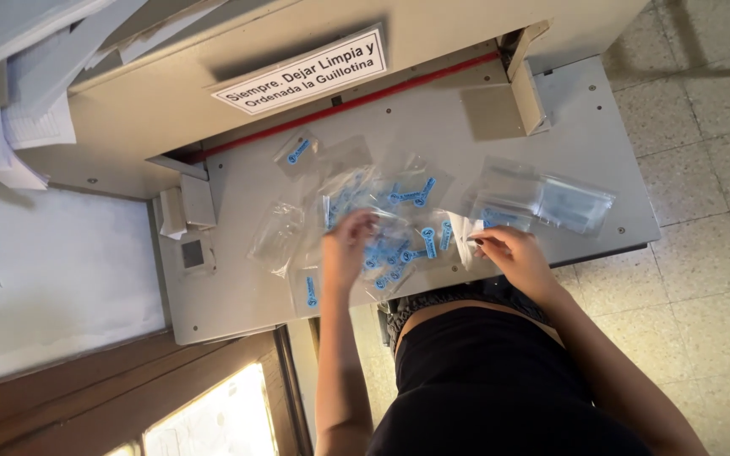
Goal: The person places small white folded items into clear plastic bags with blue labels on a paper cutter table. They seal each bag and set it aside, repeating the process for multiple items.
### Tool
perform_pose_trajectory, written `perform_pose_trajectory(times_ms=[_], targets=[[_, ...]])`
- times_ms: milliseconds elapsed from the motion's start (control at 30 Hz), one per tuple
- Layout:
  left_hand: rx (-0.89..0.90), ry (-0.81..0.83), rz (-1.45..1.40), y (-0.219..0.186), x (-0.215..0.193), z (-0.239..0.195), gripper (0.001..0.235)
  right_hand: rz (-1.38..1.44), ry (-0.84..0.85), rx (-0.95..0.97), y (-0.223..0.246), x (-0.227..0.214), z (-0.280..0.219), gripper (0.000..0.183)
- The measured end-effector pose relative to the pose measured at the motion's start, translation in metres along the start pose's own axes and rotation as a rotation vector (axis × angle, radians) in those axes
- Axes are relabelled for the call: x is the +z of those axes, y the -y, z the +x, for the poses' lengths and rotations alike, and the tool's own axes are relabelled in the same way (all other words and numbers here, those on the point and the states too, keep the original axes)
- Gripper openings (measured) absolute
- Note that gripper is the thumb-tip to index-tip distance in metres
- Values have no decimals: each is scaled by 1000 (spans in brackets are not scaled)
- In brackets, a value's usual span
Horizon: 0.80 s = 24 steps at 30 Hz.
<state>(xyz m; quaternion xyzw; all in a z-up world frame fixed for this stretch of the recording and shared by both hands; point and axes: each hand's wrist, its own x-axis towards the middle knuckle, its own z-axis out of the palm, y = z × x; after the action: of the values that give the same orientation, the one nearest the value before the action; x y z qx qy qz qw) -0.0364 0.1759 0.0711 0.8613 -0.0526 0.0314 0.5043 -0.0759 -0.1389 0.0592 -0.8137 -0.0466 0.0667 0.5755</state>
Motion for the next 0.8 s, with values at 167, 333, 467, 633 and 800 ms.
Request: perform_pose_trajectory(times_ms=[167, 333, 467, 633, 800], targets=[[161, 280, -272, -76, -30, 21, 30, -20, 75, 66, 15, -8, 8, 29], [139, 870, -51, -90, 30, 53, 17, 4, 227, 127, 20, -16, 15, 47], [460, 864, 54, -88, 65, 75, 5, 70, 224, 154, 3, -22, 14, 52], [346, 1018, 328, -53, 104, 79, 18, 330, 162, 242, -17, -22, 7, 55], [450, 760, 298, -81, 96, 53, 18, 430, -16, 212, -27, 6, 2, 39]])
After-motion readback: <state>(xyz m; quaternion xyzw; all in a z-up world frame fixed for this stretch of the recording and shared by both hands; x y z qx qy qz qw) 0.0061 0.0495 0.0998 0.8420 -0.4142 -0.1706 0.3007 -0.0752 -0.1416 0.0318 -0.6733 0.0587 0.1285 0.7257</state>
